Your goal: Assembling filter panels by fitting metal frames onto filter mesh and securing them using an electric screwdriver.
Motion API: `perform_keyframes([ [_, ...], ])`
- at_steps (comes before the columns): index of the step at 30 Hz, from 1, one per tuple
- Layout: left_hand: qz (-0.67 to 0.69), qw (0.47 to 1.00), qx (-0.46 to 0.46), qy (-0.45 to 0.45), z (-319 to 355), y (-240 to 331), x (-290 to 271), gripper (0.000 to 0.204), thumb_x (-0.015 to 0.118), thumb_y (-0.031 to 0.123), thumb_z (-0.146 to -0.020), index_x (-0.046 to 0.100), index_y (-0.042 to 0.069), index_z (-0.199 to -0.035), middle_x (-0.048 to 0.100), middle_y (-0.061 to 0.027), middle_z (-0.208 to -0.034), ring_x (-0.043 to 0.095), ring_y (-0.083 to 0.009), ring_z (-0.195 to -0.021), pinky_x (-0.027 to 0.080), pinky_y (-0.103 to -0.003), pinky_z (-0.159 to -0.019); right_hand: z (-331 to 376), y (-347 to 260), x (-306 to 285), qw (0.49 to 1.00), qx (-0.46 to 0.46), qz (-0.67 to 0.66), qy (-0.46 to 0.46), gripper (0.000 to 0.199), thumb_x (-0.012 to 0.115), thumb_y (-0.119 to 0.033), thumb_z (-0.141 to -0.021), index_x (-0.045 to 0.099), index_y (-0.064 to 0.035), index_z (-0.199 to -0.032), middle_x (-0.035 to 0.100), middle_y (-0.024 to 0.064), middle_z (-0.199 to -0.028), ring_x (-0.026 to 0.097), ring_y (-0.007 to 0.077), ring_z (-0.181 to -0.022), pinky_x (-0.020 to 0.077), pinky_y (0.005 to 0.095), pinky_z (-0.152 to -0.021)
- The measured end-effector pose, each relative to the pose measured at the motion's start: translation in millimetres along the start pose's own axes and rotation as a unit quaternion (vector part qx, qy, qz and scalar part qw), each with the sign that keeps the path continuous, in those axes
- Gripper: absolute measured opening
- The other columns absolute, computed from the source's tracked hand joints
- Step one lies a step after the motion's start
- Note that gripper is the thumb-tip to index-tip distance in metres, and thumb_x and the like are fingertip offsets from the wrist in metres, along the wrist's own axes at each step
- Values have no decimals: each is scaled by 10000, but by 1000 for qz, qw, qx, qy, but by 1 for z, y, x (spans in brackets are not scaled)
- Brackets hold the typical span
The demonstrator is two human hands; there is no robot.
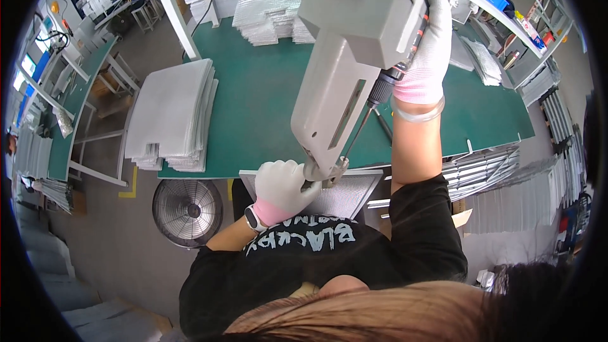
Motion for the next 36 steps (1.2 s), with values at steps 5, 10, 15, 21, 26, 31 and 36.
perform_keyframes([
  [5, -26, 1000, -17, 4, 5, 5, -12, 270, 772, 289, -684, 573, 109, -716, 507, -50, -602, 538, -255, -528, 387, -405, -503, 7, 11, 9, 997, 27, -73, -25, 343, 588, -317, -978, 588, -71, -1216, 699, 109, -1082, 697, 260, -962, 568, 409, -865],
  [10, -47, 999, -7, 13, 11, 12, -19, 281, 775, 305, -687, 578, 110, -728, 496, -45, -601, 527, -246, -539, 388, -399, -519, 34, 25, 29, 990, 95, -33, -99, 425, 523, -406, -999, 573, -34, -1198, 631, 31, -849, 583, 63, -592, 476, 220, -447],
  [15, -50, 998, -18, -20, 15, 15, -16, 269, 771, 316, -695, 608, 111, -756, 532, -52, -630, 554, -239, -577, 406, -392, -535, 52, 44, 40, 985, 111, 76, -108, 498, 499, -440, -1002, 474, -13, -1257, 475, 24, -734, 439, 74, -528, 371, 212, -416],
  [21, -15, 999, -20, -31, 3, 20, -22, 220, 745, 298, -725, 684, 113, -827, 615, -72, -676, 614, -251, -594, 450, -389, -541, 57, 56, 31, 984, 124, 73, -106, 492, 489, -433, -1004, 468, -9, -1254, 460, 35, -710, 446, 110, -535, 340, 237, -479],
  [26, 3, 1000, -11, -26, 8, 16, -16, 221, 742, 288, -727, 693, 109, -849, 611, -74, -681, 603, -260, -576, 443, -395, -524, 58, 55, 33, 983, 124, 73, -114, 498, 486, -440, -1005, 464, -14, -1261, 461, 36, -717, 447, 111, -534, 345, 230, -477],
  [31, 8, 999, -6, -39, 7, 16, -11, 275, 743, 282, -724, 706, 106, -933, 623, -75, -714, 603, -264, -581, 439, -398, -519, 57, 55, 30, 976, 151, -16, -159, 386, 536, -344, -1001, 447, -62, -1250, 536, 64, -766, 548, 154, -569, 474, 329, -529],
  [36, 21, 1000, 16, 18, 5, 17, -16, 273, 746, 275, -729, 717, 116, -948, 586, -54, -630, 568, -263, -518, 427, -394, -510, 59, 54, 30, 982, 117, 86, -123, 484, 472, -445, -1012, 443, -51, -1291, 461, 34, -748, 451, 108, -534, 366, 244, -419],
])
Point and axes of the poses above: each hand's wrist, its own z-axis away from the middle knuckle, its own x-axis out of the palm, y = z × x, the point moved 9 cm from there along -z, towards the middle knuckle
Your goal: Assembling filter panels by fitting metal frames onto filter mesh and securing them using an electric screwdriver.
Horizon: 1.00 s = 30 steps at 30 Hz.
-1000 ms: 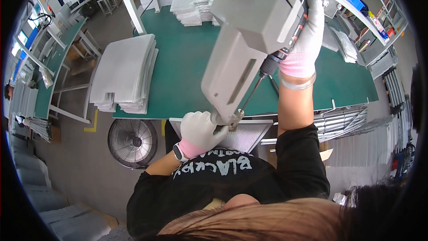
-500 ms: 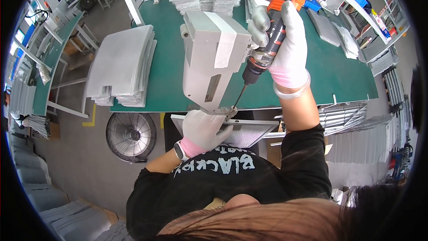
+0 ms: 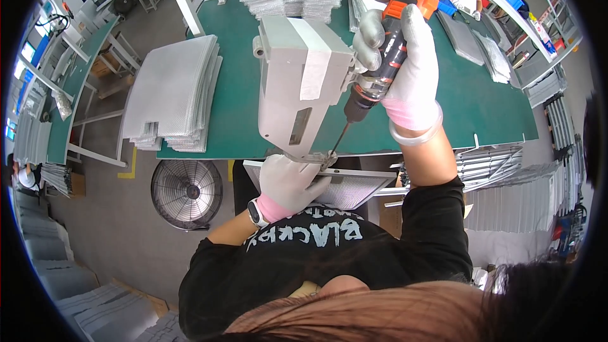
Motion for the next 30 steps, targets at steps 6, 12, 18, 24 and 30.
perform_keyframes([
  [6, -27, 994, -49, -95, 11, -9, 18, 218, 774, 247, -668, 731, 126, -845, 641, -25, -698, 612, -225, -582, 429, -358, -517, 35, 27, -1, 999, 26, 36, 6, 513, 578, -441, -967, 415, -72, -1284, 489, 37, -754, 488, 115, -524, 404, 253, -438],
  [12, 10, 998, -44, -44, -3, -3, 8, 213, 782, 256, -701, 740, 138, -873, 640, -8, -719, 618, -196, -604, 455, -334, -535, 40, 32, -10, 995, 16, -99, -30, 356, 594, -242, -952, 440, -28, -1190, 542, 98, -732, 541, 173, -558, 473, 327, -528],
  [18, 43, 999, -10, -6, 9, -3, 17, 322, 790, 249, -721, 758, 177, -1034, 613, 47, -722, 614, -143, -638, 474, -299, -572, 39, 35, -7, 997, 19, -51, -53, 353, 620, -254, -933, 459, -29, -1152, 536, 99, -708, 529, 161, -535, 449, 292, -477],
  [24, 32, 993, -71, -84, 34, -18, 45, 333, 736, 315, -753, 743, 197, -1064, 663, -14, -1187, 603, -253, -1125, 495, -458, -900, 42, 44, -7, 992, 28, -90, -88, 381, 631, -275, -915, 454, -14, -1128, 539, 96, -708, 518, 149, -526, 447, 279, -475],
  [30, 24, 999, -22, -26, 5, -6, 20, 314, 793, 256, -737, 748, 152, -1030, 598, 34, -741, 591, -146, -652, 472, -314, -589, 37, 42, -9, 993, 31, -59, -92, 409, 636, -302, -929, 451, -10, -1147, 544, 95, -723, 522, 146, -538, 447, 276, -478],
])
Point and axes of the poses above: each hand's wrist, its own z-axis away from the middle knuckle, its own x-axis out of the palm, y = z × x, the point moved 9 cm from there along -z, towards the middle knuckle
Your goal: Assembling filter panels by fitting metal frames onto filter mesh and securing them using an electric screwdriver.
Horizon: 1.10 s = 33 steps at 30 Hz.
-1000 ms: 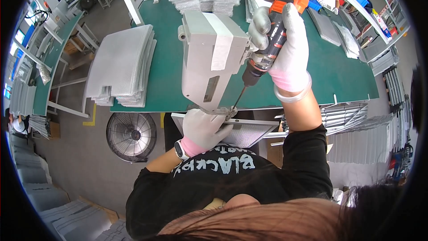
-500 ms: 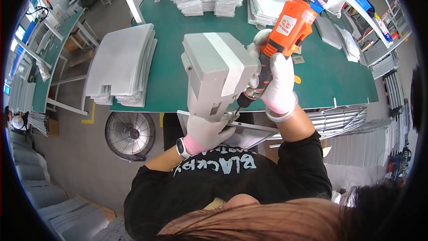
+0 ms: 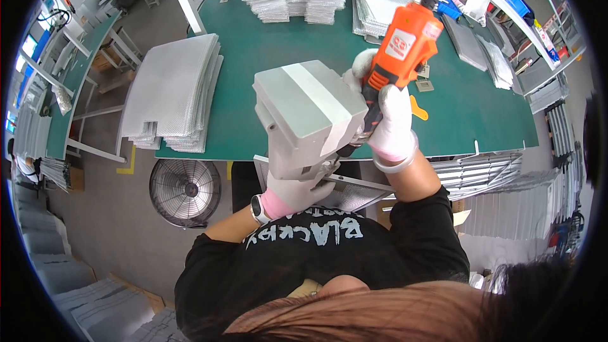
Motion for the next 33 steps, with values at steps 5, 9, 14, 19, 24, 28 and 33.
perform_keyframes([
  [5, -1, 999, -33, -35, -12, -9, 0, 222, 777, 260, -710, 705, 119, -866, 594, -5, -709, 603, -193, -638, 464, -356, -576, -23, -20, 0, 998, 39, 0, 59, 445, 550, -363, -995, 442, -22, -1260, 540, 51, -743, 517, 143, -536, 418, 277, -446],
  [9, -92, 993, -16, -66, -24, -27, 2, 221, 760, 260, -681, 665, 113, -817, 563, -45, -654, 579, -247, -610, 429, -401, -565, -62, -76, -36, 983, -41, 131, 123, 341, 538, -361, -995, 555, -65, -1164, 595, 44, -805, 580, 133, -589, 434, 253, -460],
  [14, -106, 994, -14, -33, -80, -74, -26, 175, 718, 267, -741, 650, 106, -743, 567, -72, -659, 584, -265, -640, 438, -403, -612, -89, -170, -58, 832, -211, 476, 193, 224, 646, -215, -935, 606, -35, -1062, 610, 30, -871, 566, 110, -742, 457, 234, -649],
  [19, -173, 972, -130, -90, -158, -158, -55, 408, 597, 477, -842, 713, 86, -837, 679, -119, -782, 670, -288, -769, 523, -399, -731, -108, -208, -55, 654, -380, 640, 134, 725, 658, -160, -901, 289, 26, -1497, 509, 202, -1379, 508, 272, -1229, 406, 347, -1027],
  [24, -225, 952, -158, -131, -199, -181, -49, 438, 592, 492, -846, 731, 81, -908, 710, -121, -846, 692, -286, -833, 548, -392, -777, -105, -231, -76, 617, -215, 732, 194, 722, 663, -188, -894, 296, 36, -1474, 515, 244, -1362, 502, 329, -1258, 389, 370, -1058],
  [28, -240, 952, -146, -120, -199, -182, -55, 423, 595, 480, -847, 733, 88, -929, 706, -118, -849, 692, -278, -814, 550, -385, -761, -78, -197, -22, 476, -375, 783, 142, 679, 670, -183, -881, 352, 37, -1438, 541, 230, -1315, 518, 309, -1237, 405, 360, -1038],
  [33, -141, 987, 48, -53, -181, -82, -47, 352, 610, 455, -841, 688, 115, -795, 632, -92, -735, 624, -287, -703, 488, -415, -682, -26, -101, 29, 415, -255, 865, -119, 628, 742, -222, -768, 538, -22, -1327, 603, 220, -1196, 602, 354, -1074, 479, 436, -936],
])
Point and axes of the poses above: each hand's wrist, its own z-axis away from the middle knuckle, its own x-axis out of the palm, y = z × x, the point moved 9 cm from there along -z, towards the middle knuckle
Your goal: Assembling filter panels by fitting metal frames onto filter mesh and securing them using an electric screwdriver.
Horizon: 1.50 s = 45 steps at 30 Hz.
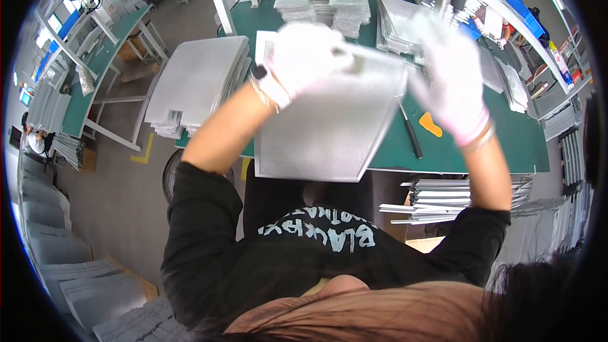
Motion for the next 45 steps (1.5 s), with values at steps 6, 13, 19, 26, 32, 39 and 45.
perform_keyframes([
  [6, -12, 957, 249, 147, 65, 160, -27, 144, 647, 208, -681, 616, 135, -801, 612, -36, -872, 595, -194, -773, 435, -335, -596, 139, -44, 61, 856, 220, -363, -296, 538, 698, -147, -836, 526, -31, -1332, 669, 229, -959, 663, 385, -808, 544, 404, -708],
  [13, -267, 930, -250, 41, 173, -73, -55, 620, 723, 294, -783, 537, 11, -1302, 535, -225, -1313, 470, -427, -1238, 377, -527, -1067, 413, 64, 11, 670, 670, -304, 102, 568, 541, -55, -959, 349, 32, -1487, 566, 92, -1288, 566, 163, -1074, 455, 296, -966],
  [19, -215, 801, -538, -151, 339, -218, -15, 913, 584, 619, -865, 362, -52, -1443, 414, -334, -1419, 460, -479, -1276, 423, -487, -1037, 569, 109, 12, 466, 799, -184, 332, 489, 526, -165, -975, 437, 40, -1409, 565, 117, -1241, 563, 205, -1047, 435, 302, -959],
  [26, -217, 777, -524, -273, 292, -202, -31, 916, 551, 664, -867, 409, -53, -1420, 465, -343, -1386, 525, -457, -1231, 459, -473, -1001, 637, 141, 71, 449, 850, -23, 276, 490, 484, -116, -898, 478, 60, -1355, 564, 219, -1306, 557, 312, -1154, 398, 349, -1022],
  [32, 131, 817, -552, -99, 303, -252, -109, 727, 512, 589, -938, 494, 27, -1398, 610, -141, -1292, 633, -275, -1013, 502, -350, -823, 628, 138, 90, 440, 871, -66, 207, 473, 524, -161, -870, 532, 55, -1290, 618, 235, -1213, 599, 362, -1111, 435, 397, -995],
  [39, 211, 811, -538, 95, 283, -191, -201, 692, 427, 592, -970, 488, 80, -1431, 551, -140, -1362, 602, -279, -1082, 481, -386, -906, 670, 147, 118, 538, 839, -76, -26, 587, 683, -343, -821, 574, 91, -1201, 648, 307, -1110, 611, 437, -1080, 464, 441, -950],
  [45, 172, 947, -270, 18, 196, -46, -98, 600, 748, 273, -746, 614, -36, -1243, 598, -220, -1314, 583, -329, -1223, 425, -413, -1066, 686, 155, 99, 539, 838, -81, -24, 463, 698, -302, -800, 615, 91, -1030, 652, 184, -815, 631, 274, -740, 513, 384, -743],
])
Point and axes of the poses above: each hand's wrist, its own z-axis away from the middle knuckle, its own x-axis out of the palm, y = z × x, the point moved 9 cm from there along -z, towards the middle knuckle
